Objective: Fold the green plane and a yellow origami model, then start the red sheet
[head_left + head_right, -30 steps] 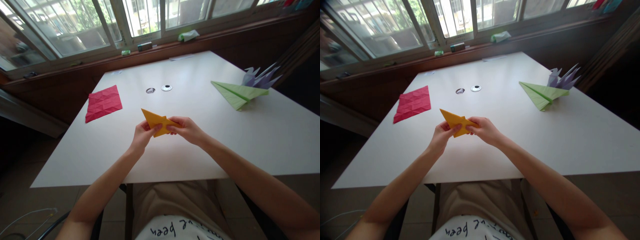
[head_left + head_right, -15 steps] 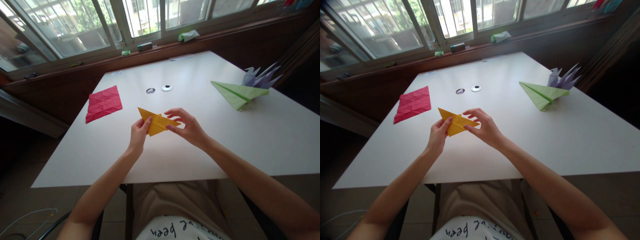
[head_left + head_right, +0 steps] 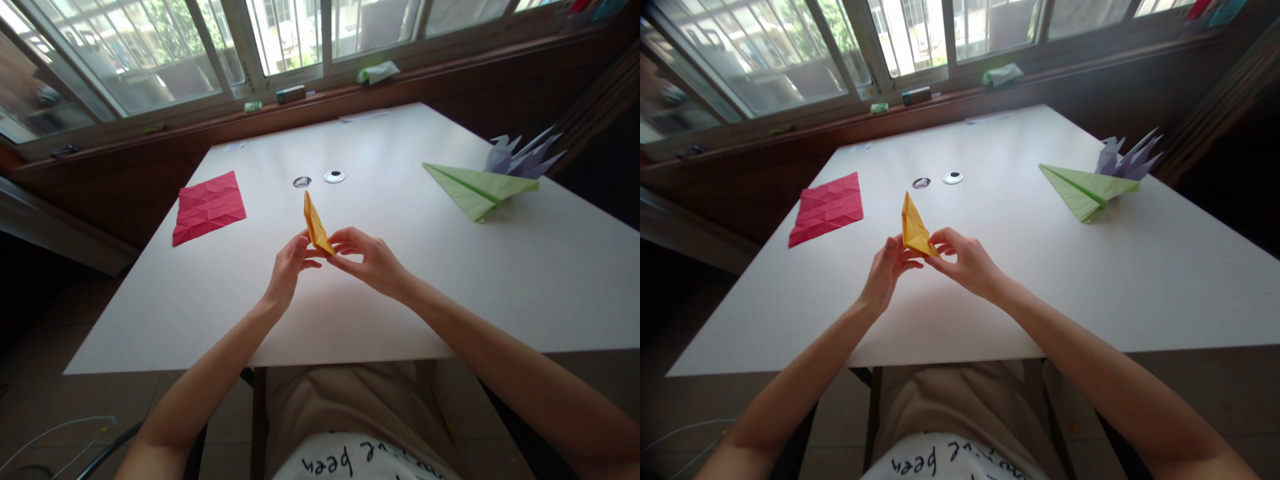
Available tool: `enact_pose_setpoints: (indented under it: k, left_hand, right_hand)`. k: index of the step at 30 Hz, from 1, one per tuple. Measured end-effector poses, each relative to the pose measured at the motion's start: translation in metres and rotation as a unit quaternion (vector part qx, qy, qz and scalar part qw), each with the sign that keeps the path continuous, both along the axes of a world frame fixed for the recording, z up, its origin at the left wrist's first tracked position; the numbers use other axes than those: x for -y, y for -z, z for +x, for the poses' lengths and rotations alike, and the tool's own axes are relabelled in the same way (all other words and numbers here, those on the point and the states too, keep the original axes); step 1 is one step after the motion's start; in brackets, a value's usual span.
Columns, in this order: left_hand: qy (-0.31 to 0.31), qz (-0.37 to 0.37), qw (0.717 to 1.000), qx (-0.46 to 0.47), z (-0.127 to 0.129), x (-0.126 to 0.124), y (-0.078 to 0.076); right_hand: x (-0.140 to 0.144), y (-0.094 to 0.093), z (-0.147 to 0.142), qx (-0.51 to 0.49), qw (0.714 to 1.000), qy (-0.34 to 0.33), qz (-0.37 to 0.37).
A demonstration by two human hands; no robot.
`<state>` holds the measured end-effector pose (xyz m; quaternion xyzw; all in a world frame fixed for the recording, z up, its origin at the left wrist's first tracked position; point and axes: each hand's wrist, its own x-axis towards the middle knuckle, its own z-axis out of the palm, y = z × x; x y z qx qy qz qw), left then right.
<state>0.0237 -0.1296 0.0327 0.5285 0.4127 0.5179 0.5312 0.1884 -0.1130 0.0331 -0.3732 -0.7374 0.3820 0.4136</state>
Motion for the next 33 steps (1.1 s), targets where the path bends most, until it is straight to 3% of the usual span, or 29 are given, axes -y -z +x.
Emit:
enact_pose_setpoints:
  k: [7, 14, 20, 26, 33]
  left_hand:
    - [-0.013, 0.046, 0.998, -0.038, 0.004, 0.003, 0.003]
    - [-0.026, 0.071, 0.991, -0.110, 0.003, 0.002, 0.011]
    - [-0.053, 0.091, 0.976, -0.190, 0.000, 0.002, 0.016]
    - [-0.049, 0.138, 0.965, -0.216, 0.001, 0.001, 0.015]
    - [-0.040, 0.196, 0.956, -0.214, 0.004, 0.003, 0.011]
  right_hand:
    - [0.002, 0.002, -0.001, -0.012, 1.000, -0.022, -0.004]
    - [0.004, 0.000, -0.002, 0.008, 1.000, -0.004, -0.023]
    - [0.004, 0.002, -0.003, 0.067, 0.997, 0.032, 0.027]
    - [0.005, -0.002, -0.003, 0.041, 0.999, 0.014, 0.018]
    - [0.005, -0.004, -0.002, 0.067, 0.996, 0.054, 0.029]
